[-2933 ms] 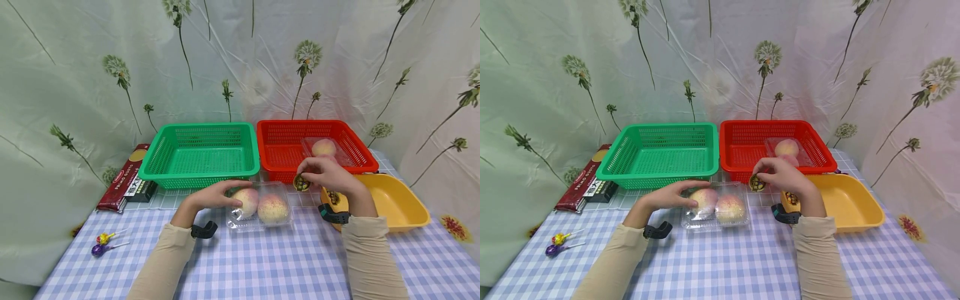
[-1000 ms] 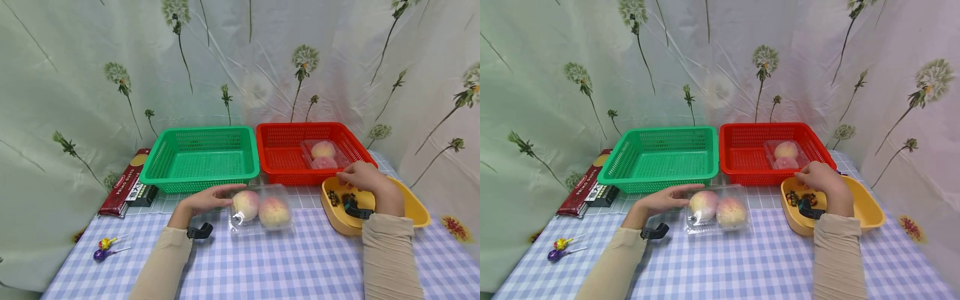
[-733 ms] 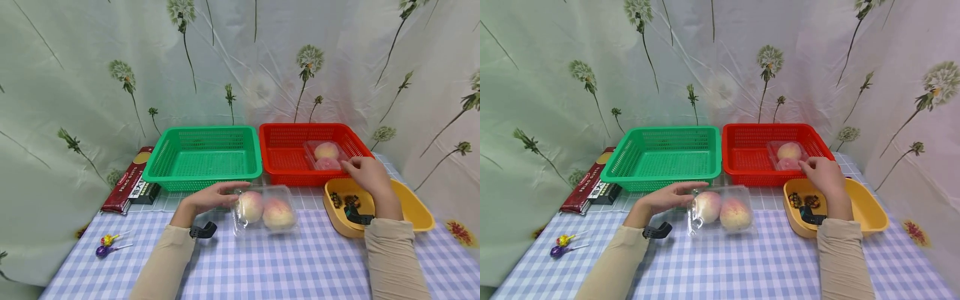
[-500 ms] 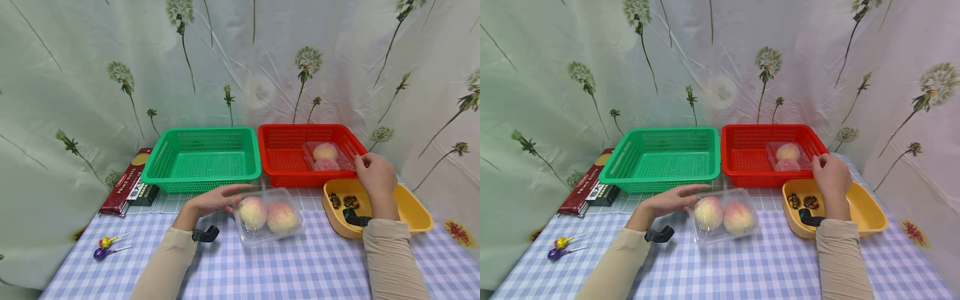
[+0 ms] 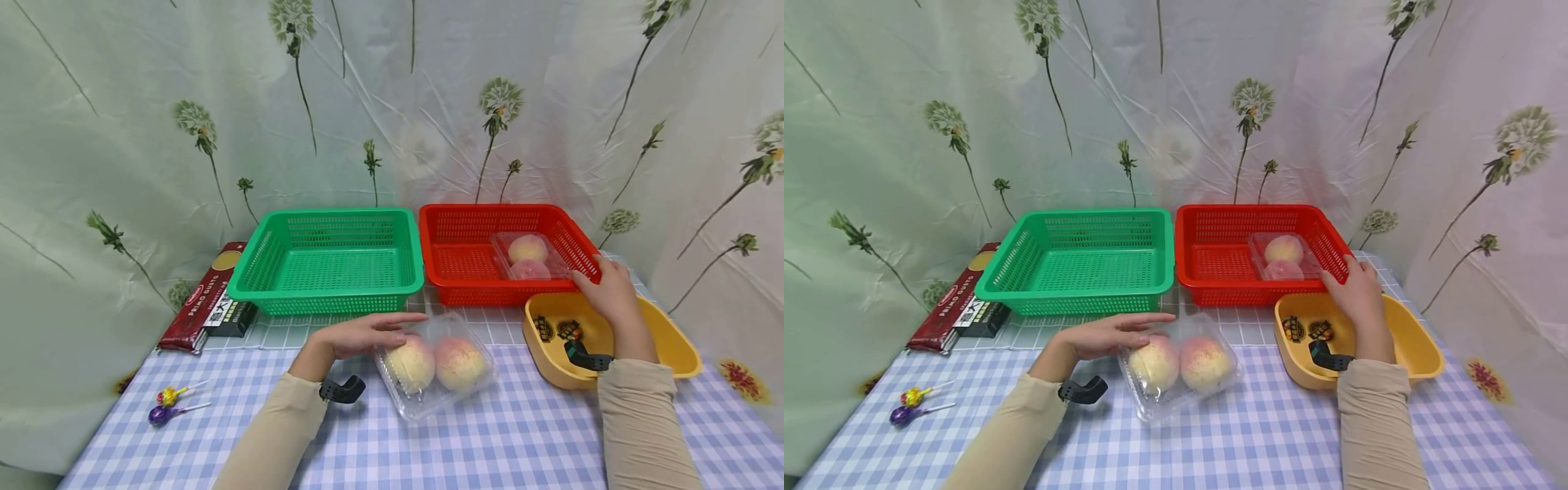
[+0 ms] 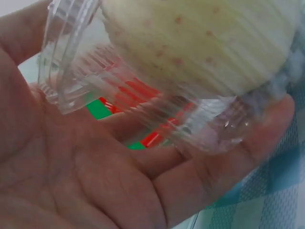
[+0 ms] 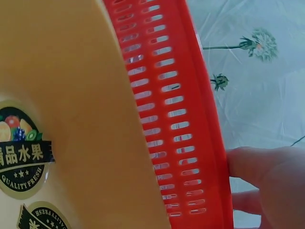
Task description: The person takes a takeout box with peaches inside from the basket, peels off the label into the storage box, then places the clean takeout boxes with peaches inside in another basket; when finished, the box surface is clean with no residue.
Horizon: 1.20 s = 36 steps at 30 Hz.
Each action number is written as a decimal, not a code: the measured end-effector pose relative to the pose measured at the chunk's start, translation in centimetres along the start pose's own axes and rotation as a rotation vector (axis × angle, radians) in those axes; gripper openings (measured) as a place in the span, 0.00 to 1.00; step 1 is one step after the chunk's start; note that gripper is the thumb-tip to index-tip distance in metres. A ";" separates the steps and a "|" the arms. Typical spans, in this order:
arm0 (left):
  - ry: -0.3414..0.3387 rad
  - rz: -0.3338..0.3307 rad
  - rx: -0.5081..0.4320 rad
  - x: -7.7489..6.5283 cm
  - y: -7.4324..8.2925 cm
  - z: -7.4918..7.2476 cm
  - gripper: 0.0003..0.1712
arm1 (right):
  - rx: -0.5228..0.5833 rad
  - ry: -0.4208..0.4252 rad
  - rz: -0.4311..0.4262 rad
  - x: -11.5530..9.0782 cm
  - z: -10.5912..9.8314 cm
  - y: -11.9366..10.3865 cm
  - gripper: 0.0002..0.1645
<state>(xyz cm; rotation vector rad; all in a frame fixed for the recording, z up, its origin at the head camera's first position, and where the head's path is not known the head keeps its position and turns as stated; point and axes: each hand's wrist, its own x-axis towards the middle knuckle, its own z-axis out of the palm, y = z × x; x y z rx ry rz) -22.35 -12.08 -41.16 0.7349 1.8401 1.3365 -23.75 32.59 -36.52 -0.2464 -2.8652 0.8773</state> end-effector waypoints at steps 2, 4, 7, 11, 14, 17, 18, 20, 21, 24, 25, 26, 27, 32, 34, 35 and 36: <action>-0.009 0.022 -0.027 0.1 0.0 0.0 0.32 | 0.014 -0.030 -0.002 0.1 0.0 0.2 0.47; -0.016 0.044 -0.065 0.2 0.1 0.0 0.31 | 0.022 -0.042 -0.002 0.1 0.0 0.3 0.48; -0.016 0.077 -0.135 0.3 0.4 0.0 0.30 | 0.033 -0.052 0.005 0.2 0.0 0.4 0.49; 0.014 0.140 -0.229 0.3 1.4 0.2 0.29 | 0.049 -0.056 0.018 0.2 -0.1 0.6 0.49; 0.064 0.179 -0.292 0.2 2.7 0.4 0.28 | 0.058 -0.059 0.018 0.3 0.0 0.7 0.50; 0.133 0.203 -0.349 0.2 4.1 0.8 0.27 | 0.064 -0.063 0.016 0.4 0.1 0.7 0.50; 0.159 0.209 -0.367 0.3 4.6 0.9 0.27 | 0.066 -0.062 0.016 0.4 0.2 0.7 0.49; 0.212 0.221 -0.404 0.8 5.6 1.1 0.27 | 0.070 -0.058 0.016 0.5 0.2 0.8 0.49; 0.238 0.227 -0.416 1.1 6.2 1.2 0.27 | 0.069 -0.055 0.013 0.5 0.2 0.8 0.49; 0.322 0.236 -0.442 2.2 7.7 1.4 0.26 | 0.069 -0.049 0.008 0.6 0.2 0.8 0.49; 0.353 0.234 -0.449 2.7 8.2 1.5 0.25 | 0.068 -0.047 0.006 0.6 0.2 0.7 0.49; 0.384 0.231 -0.449 3.2 8.7 1.5 0.25 | 0.065 -0.047 0.004 0.6 0.1 0.7 0.49; 0.417 0.225 -0.450 3.8 9.1 1.5 0.24 | 0.063 -0.045 0.001 0.6 0.1 0.7 0.49; 0.594 0.181 -0.458 6.8 11.0 1.9 0.25 | 0.075 -0.048 0.003 0.6 0.1 0.7 0.49; 0.661 0.163 -0.464 8.0 11.5 2.1 0.26 | 0.079 -0.051 0.005 0.6 0.1 0.8 0.49; 0.690 0.160 -0.471 8.6 11.7 2.2 0.26 | 0.079 -0.051 0.006 0.6 0.1 0.8 0.49; 0.721 0.151 -0.469 9.2 11.9 2.3 0.26 | 0.080 -0.052 0.006 0.6 0.1 0.8 0.49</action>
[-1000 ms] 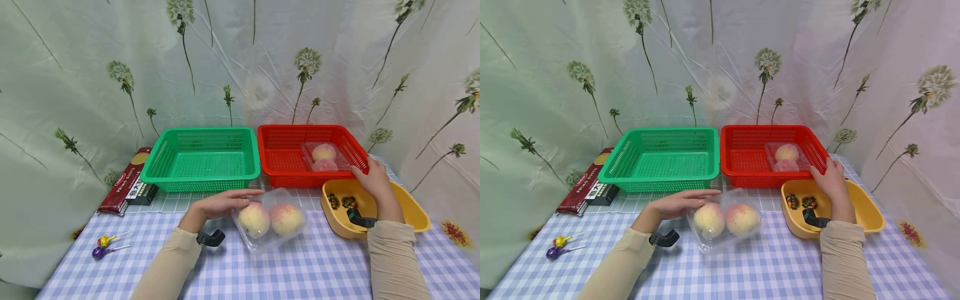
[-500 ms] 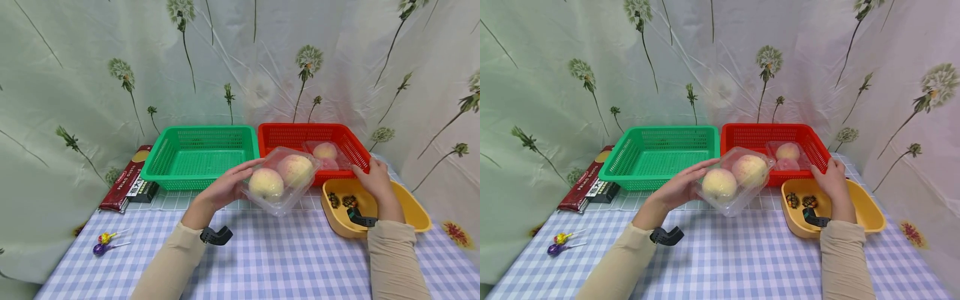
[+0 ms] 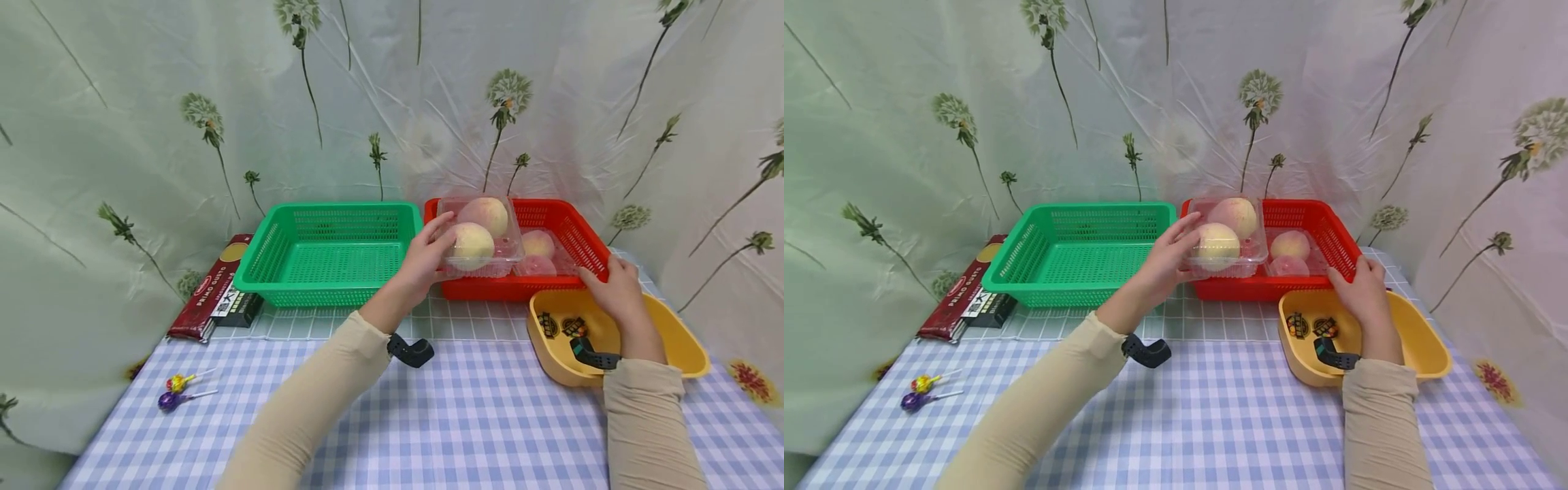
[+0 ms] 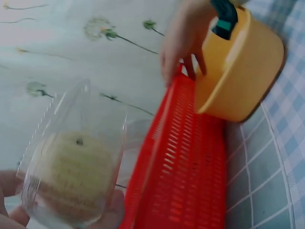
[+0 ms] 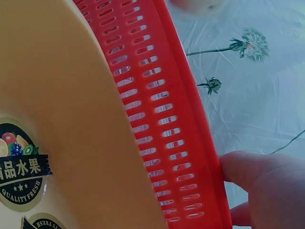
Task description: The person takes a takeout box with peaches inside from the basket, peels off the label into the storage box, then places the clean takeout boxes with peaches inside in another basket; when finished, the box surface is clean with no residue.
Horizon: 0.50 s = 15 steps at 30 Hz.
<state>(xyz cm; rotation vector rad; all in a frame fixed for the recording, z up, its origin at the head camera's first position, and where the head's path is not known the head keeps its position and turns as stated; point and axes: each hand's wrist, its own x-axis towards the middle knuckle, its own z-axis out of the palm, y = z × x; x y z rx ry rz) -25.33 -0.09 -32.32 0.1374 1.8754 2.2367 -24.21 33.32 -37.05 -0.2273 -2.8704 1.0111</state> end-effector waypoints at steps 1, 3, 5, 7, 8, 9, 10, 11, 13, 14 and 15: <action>0.025 0.001 0.008 0.4 -0.1 0.4 0.26 | 0.000 0.001 0.001 0.0 0.0 0.0 0.49; 0.074 0.001 0.020 1.3 -0.3 1.1 0.26 | -0.004 0.005 -0.002 0.0 -0.1 0.1 0.49; 0.110 0.005 0.053 2.0 -0.6 1.7 0.26 | -0.001 0.002 -0.001 0.0 -0.1 0.1 0.49; 0.139 0.015 0.131 2.8 -0.8 2.2 0.26 | 0.002 -0.002 0.001 0.1 -0.1 0.1 0.49; 0.150 0.026 0.182 3.1 -0.8 2.5 0.26 | 0.002 -0.005 0.002 0.1 -0.1 0.1 0.49; 0.155 0.036 0.231 3.5 -0.9 2.7 0.26 | 0.005 -0.007 0.005 0.1 -0.1 0.0 0.49; 0.158 0.043 0.283 3.8 -0.9 3.0 0.26 | 0.009 -0.009 0.010 0.1 -0.1 0.0 0.50; 0.159 0.049 0.334 4.1 -1.0 3.2 0.26 | 0.011 -0.009 0.012 0.1 -0.1 0.0 0.50; 0.163 0.044 0.413 4.6 -1.1 3.5 0.26 | 0.011 -0.009 0.014 0.1 -0.1 0.0 0.50; 0.164 0.037 0.434 4.8 -1.3 3.6 0.26 | 0.011 -0.007 0.012 0.0 0.0 0.0 0.50; 0.166 0.024 0.445 4.9 -1.4 3.7 0.26 | 0.013 -0.008 0.012 0.0 0.0 -0.1 0.50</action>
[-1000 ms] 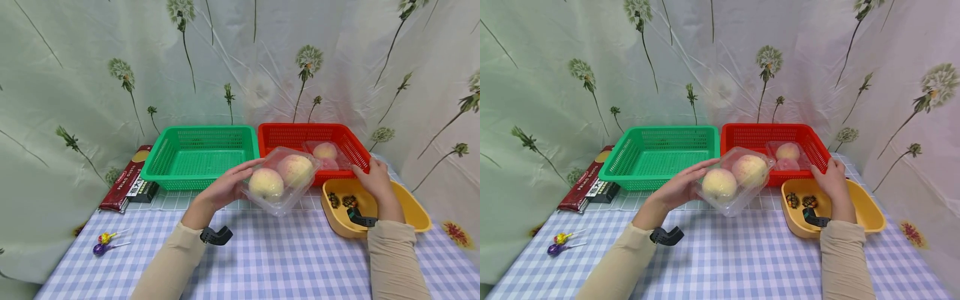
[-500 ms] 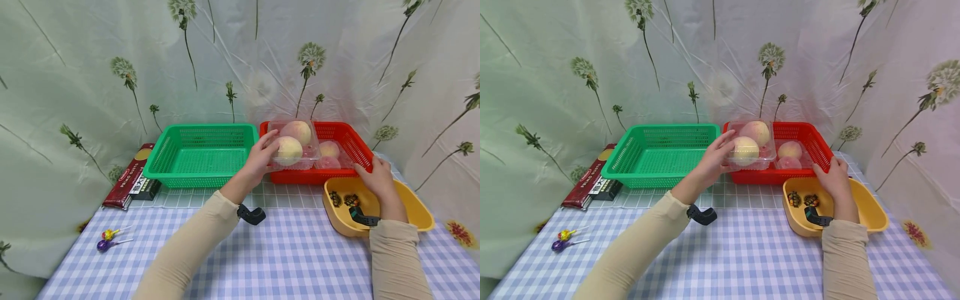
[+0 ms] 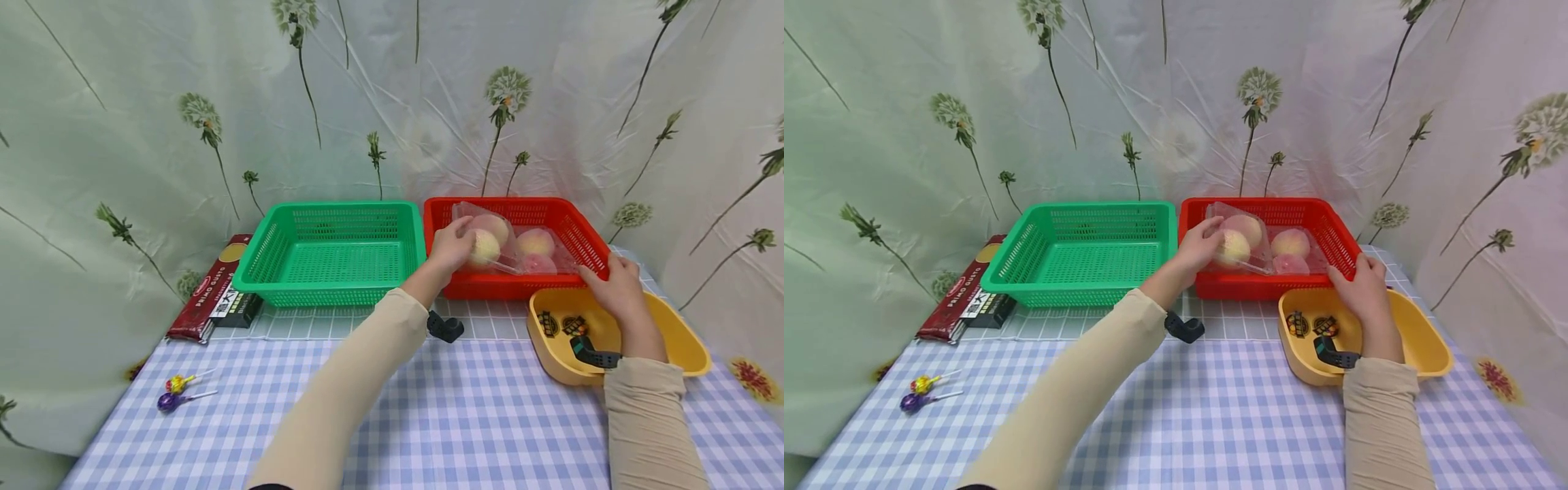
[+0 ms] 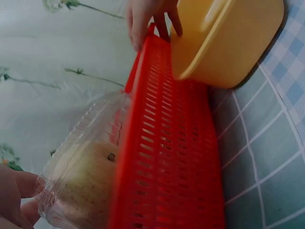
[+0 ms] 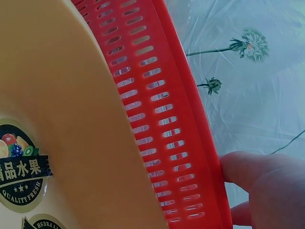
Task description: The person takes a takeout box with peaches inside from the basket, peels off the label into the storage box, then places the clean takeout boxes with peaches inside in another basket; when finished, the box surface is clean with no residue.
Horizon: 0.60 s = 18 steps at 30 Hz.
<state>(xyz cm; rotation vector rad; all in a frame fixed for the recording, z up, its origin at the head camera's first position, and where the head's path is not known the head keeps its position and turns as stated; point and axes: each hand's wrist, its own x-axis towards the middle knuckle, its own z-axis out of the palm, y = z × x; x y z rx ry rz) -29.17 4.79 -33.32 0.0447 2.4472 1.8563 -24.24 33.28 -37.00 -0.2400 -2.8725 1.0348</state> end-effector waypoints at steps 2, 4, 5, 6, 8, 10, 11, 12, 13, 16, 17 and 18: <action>-0.006 -0.015 0.025 0.3 -0.2 0.1 0.25 | 0.004 -0.005 0.003 0.0 0.1 -0.1 0.50; -0.030 -0.029 0.056 0.6 -0.4 0.0 0.26 | 0.007 -0.009 0.004 0.0 0.1 -0.2 0.50; -0.050 -0.027 0.071 0.8 -0.4 -0.2 0.27 | 0.009 -0.010 0.005 0.0 0.2 -0.3 0.50; -0.075 -0.027 0.085 1.0 -0.4 -0.3 0.27 | 0.010 -0.012 0.009 0.1 0.2 -0.3 0.51; -0.125 -0.030 0.113 1.2 -0.3 -0.5 0.29 | 0.009 -0.013 0.011 0.1 0.2 -0.4 0.50; -0.157 -0.035 0.137 1.3 -0.2 -0.7 0.30 | 0.004 -0.014 0.010 0.1 0.2 -0.4 0.50; -0.166 -0.045 0.146 1.2 -0.2 -0.7 0.32 | 0.002 -0.015 0.012 0.1 0.2 -0.4 0.50; -0.173 -0.058 0.161 1.2 -0.1 -0.7 0.33 | 0.004 -0.019 0.016 0.1 0.2 -0.4 0.50; -0.178 -0.068 0.177 1.2 0.0 -0.7 0.35 | 0.004 -0.022 0.018 0.1 0.1 -0.4 0.50; -0.202 -0.098 0.223 1.2 0.2 -0.4 0.39 | 0.005 -0.029 0.020 0.0 0.0 -0.3 0.50; -0.212 -0.110 0.231 1.2 0.2 -0.4 0.39 | 0.005 -0.031 0.019 0.0 0.0 -0.3 0.50; -0.222 -0.112 0.242 1.3 0.2 -0.3 0.39 | 0.005 -0.032 0.018 0.0 0.0 -0.2 0.50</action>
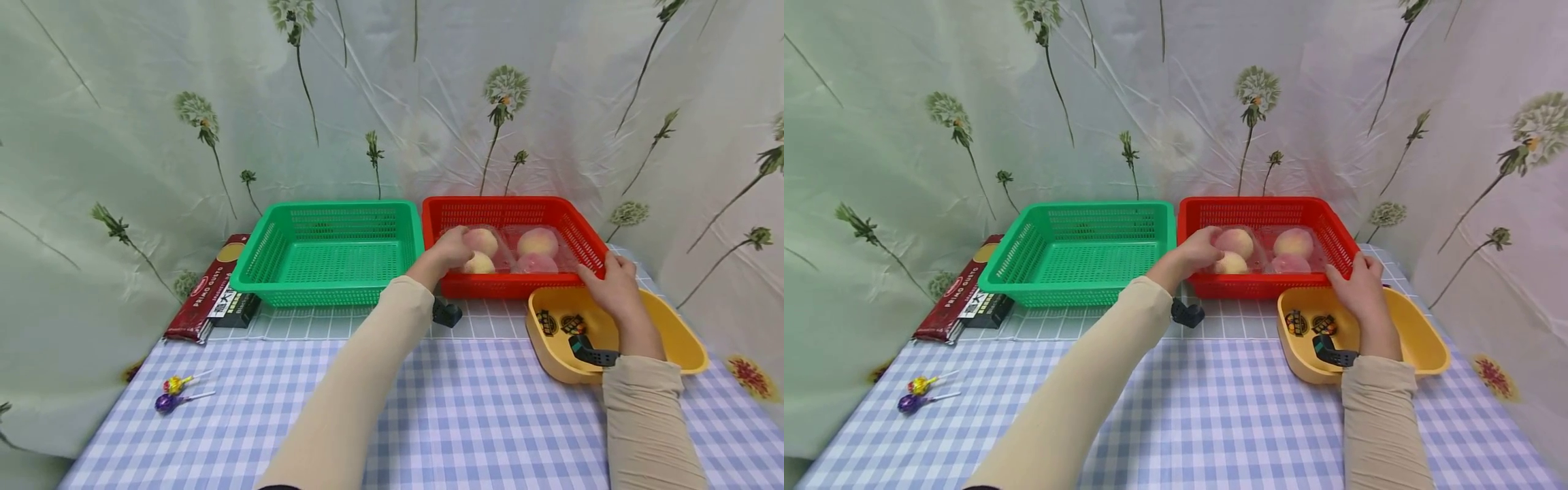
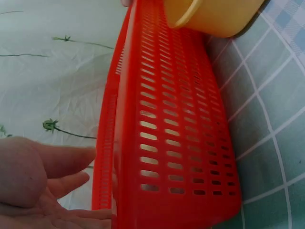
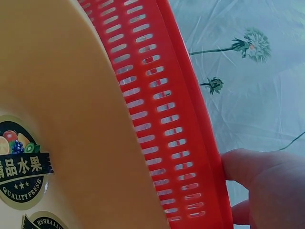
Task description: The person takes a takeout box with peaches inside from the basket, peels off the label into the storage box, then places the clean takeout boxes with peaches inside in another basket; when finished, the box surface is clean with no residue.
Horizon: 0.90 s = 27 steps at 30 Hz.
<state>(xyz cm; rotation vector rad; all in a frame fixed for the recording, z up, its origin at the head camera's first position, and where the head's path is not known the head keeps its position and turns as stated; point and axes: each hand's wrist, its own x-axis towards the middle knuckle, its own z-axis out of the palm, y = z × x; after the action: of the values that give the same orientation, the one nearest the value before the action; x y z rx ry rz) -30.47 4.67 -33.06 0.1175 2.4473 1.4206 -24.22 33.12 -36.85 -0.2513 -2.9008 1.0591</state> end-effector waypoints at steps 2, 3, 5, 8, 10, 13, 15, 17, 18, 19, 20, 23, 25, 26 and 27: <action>0.000 -0.012 -0.003 0.0 0.0 0.0 0.37 | -0.003 0.000 -0.006 0.0 0.0 0.0 0.50; 0.009 -0.010 -0.009 0.0 0.0 0.1 0.36 | -0.005 0.001 -0.008 0.1 0.0 0.0 0.50; 0.042 0.002 -0.055 -0.1 -0.3 0.1 0.35 | -0.003 0.001 -0.009 0.1 0.1 0.1 0.50; 0.130 0.065 -0.138 -0.7 -1.0 0.5 0.32 | -0.004 0.000 -0.006 0.2 0.1 0.1 0.50; 0.192 0.137 -0.196 -1.2 -1.6 0.8 0.29 | -0.007 0.000 -0.004 0.2 0.1 0.1 0.50; 0.268 0.230 -0.267 -2.1 -2.5 1.1 0.24 | -0.026 0.009 0.006 0.2 0.2 0.0 0.49; 0.297 0.278 -0.313 -2.7 -3.1 1.2 0.21 | -0.050 0.020 0.017 0.1 0.2 -0.1 0.49; 0.314 0.312 -0.346 -3.4 -3.6 1.1 0.20 | -0.074 0.029 0.033 0.0 0.1 -0.1 0.48; 0.323 0.328 -0.357 -3.7 -3.9 0.9 0.19 | -0.089 0.034 0.040 -0.1 0.0 -0.1 0.48; 0.329 0.347 -0.371 -4.0 -4.1 0.8 0.19 | -0.100 0.043 0.045 -0.2 -0.1 -0.2 0.47; 0.333 0.365 -0.381 -4.3 -4.4 0.6 0.19 | -0.108 0.054 0.048 -0.3 -0.2 -0.2 0.46; 0.347 0.405 -0.403 -5.3 -5.0 0.0 0.17 | -0.123 0.085 0.051 -0.6 -0.5 -0.6 0.43; 0.350 0.430 -0.395 -6.0 -5.4 -0.5 0.16 | -0.121 0.108 0.038 -0.9 -0.6 -1.2 0.43; 0.356 0.450 -0.361 -6.3 -5.6 -0.7 0.16 | -0.117 0.119 0.026 -1.0 -0.6 -1.6 0.43; 0.360 0.468 -0.322 -6.6 -5.8 -1.0 0.16 | -0.115 0.127 0.009 -1.2 -0.5 -2.1 0.43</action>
<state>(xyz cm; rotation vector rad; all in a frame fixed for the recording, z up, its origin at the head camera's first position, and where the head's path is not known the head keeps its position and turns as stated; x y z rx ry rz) -24.01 -0.57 -36.17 0.4156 2.5269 2.1867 -23.28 31.63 -35.06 -0.3240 -2.8523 0.8452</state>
